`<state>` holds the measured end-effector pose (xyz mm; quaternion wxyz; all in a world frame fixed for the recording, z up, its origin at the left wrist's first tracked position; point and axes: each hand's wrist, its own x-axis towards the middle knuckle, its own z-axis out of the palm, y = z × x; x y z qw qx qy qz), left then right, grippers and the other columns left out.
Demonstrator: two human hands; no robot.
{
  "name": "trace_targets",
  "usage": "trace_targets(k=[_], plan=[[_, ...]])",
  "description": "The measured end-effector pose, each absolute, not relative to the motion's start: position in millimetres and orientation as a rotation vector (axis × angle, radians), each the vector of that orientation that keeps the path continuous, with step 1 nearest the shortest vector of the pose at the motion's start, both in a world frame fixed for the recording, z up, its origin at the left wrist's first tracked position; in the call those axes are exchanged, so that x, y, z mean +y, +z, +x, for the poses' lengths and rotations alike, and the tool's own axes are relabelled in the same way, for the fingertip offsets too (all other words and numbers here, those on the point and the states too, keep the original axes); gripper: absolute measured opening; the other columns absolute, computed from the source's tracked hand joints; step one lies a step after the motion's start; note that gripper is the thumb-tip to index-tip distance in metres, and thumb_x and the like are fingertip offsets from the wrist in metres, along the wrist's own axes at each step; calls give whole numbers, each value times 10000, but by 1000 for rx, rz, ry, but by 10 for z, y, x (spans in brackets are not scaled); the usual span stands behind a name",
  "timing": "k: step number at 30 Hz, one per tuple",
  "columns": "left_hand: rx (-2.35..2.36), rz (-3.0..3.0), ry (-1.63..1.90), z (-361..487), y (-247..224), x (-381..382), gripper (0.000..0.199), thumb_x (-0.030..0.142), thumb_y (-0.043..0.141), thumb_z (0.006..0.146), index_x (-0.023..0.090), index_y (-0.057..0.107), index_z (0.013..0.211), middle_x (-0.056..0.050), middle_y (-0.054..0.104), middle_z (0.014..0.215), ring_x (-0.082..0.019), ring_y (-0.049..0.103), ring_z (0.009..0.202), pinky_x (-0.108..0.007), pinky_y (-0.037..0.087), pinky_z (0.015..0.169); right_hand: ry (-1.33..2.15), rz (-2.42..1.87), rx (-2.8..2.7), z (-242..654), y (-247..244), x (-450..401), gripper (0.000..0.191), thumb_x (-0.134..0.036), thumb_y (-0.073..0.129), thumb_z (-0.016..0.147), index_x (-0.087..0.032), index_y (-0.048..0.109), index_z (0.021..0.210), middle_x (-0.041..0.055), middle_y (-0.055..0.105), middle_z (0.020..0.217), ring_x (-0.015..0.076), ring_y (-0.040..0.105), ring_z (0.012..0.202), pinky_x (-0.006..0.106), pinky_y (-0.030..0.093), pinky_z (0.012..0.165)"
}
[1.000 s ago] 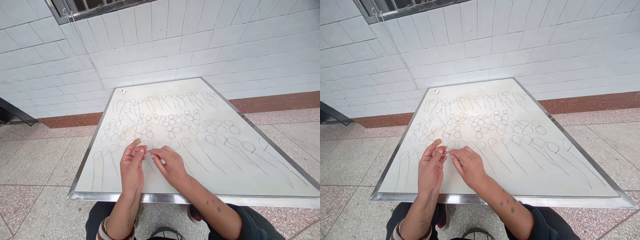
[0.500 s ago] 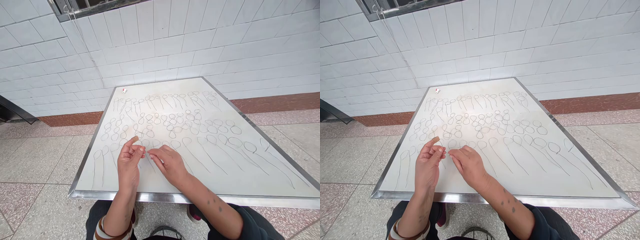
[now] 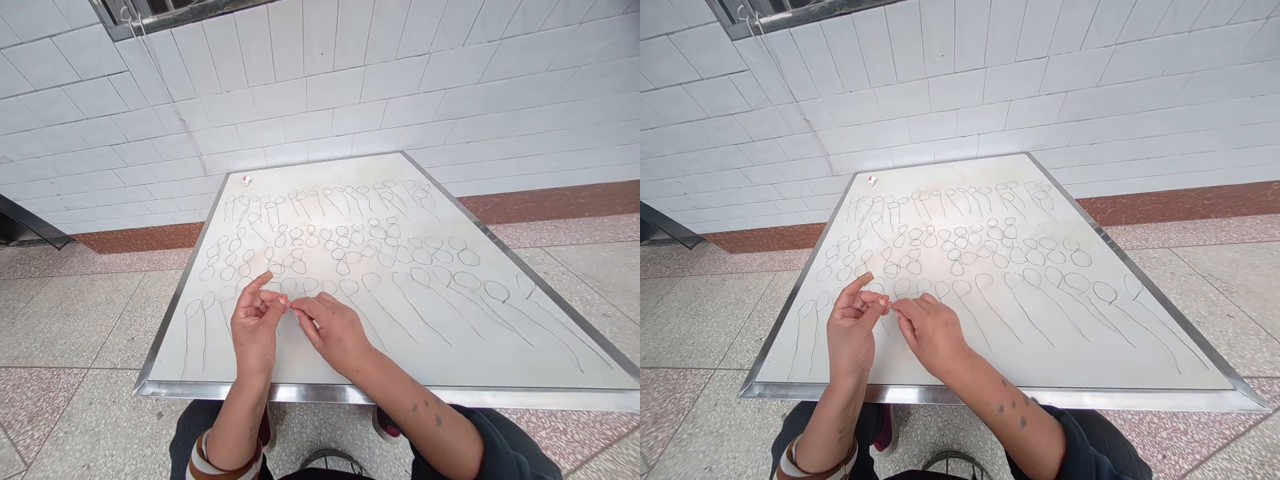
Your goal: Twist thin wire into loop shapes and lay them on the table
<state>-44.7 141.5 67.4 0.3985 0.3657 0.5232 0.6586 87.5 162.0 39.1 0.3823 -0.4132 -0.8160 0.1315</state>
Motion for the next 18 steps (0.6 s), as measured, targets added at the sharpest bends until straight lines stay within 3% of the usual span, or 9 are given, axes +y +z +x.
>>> trace_targets(k=[9,12,18], plan=[[1362,973,1635,-464,691,1402,398,207,746,744,246,654,1129,31,655,749,-110,620,755,-256,494,792,554,-1160,-2101,866,411,1649,161,-282,501,967,-234,655,966,-17,662,705,155,570,717,249,382,578],[1388,1008,1561,-468,688,1406,377,235,746,739,229,663,1106,22,663,751,-119,619,758,-267,487,806,506,-1144,-2092,866,392,1666,161,-326,515,968,-236,648,980,-17,675,732,153,573,719,250,388,582],[1431,1046,1471,-501,692,1416,419,240,720,754,235,637,1165,35,641,710,-110,565,684,-247,458,727,254,-1032,-2166,878,306,1698,163,-224,487,973,-211,646,940,2,635,692,157,527,677,251,362,539]])
